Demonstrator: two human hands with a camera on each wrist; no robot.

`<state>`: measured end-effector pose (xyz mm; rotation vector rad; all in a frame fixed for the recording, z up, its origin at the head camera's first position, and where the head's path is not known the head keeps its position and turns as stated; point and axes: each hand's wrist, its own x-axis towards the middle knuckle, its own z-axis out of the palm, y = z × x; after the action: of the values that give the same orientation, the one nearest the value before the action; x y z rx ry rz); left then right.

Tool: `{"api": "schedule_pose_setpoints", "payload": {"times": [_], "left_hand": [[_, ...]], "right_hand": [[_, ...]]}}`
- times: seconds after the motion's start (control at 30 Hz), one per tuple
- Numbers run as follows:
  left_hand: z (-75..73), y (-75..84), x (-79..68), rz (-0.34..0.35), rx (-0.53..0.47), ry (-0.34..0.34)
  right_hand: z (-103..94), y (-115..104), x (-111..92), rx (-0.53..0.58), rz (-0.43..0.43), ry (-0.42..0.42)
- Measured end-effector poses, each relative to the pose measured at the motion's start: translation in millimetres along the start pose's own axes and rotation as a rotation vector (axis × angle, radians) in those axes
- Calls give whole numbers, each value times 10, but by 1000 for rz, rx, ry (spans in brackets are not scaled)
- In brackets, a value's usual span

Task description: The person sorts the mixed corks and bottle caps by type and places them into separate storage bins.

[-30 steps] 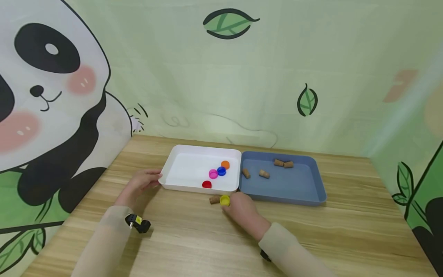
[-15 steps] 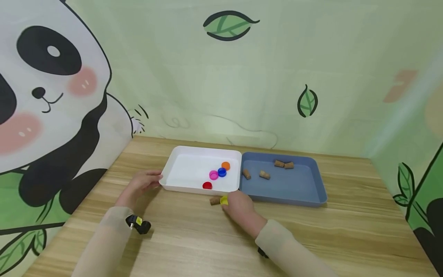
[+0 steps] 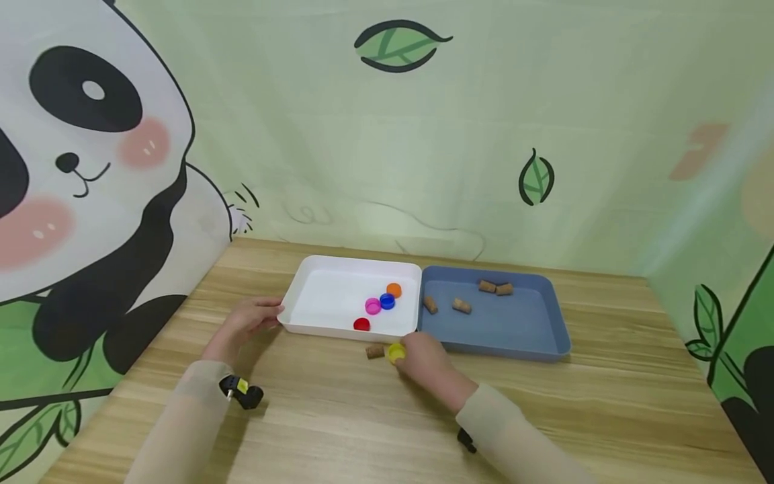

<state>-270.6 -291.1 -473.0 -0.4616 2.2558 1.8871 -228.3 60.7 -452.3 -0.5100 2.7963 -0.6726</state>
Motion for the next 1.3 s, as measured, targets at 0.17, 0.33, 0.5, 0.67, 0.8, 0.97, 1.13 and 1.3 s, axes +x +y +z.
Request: {"api": "schedule_pose_setpoints", "payload": {"times": [0.17,0.33,0.5,0.67,0.8,0.97,1.13,1.3], "left_hand": [[-1,8,-14,7,-9,-8],[1,9,-19,-1,-9,-1],[7,-17,-10,-7,2,11],[-6,-37,17,3,-3,4],[-9,-38,16,4,-12,-5],[1,-17,7,11,-18,-7],[0,-13,9,16,-16,-14],[-6,-17,13,12,-23,-13]], "right_hand": [[-52,33,-13,61,-6,-21],[-108,78,-4,123,-23,-21],[-163,95,3,183,-4,-48],[-241,98,-4,250,-17,-71],[-279,124,21,271,-51,-68],[-384,123,78,267,-80,-59],[-582,96,145,195,-128,-35],[-800,83,207,200,-119,-35]]}}
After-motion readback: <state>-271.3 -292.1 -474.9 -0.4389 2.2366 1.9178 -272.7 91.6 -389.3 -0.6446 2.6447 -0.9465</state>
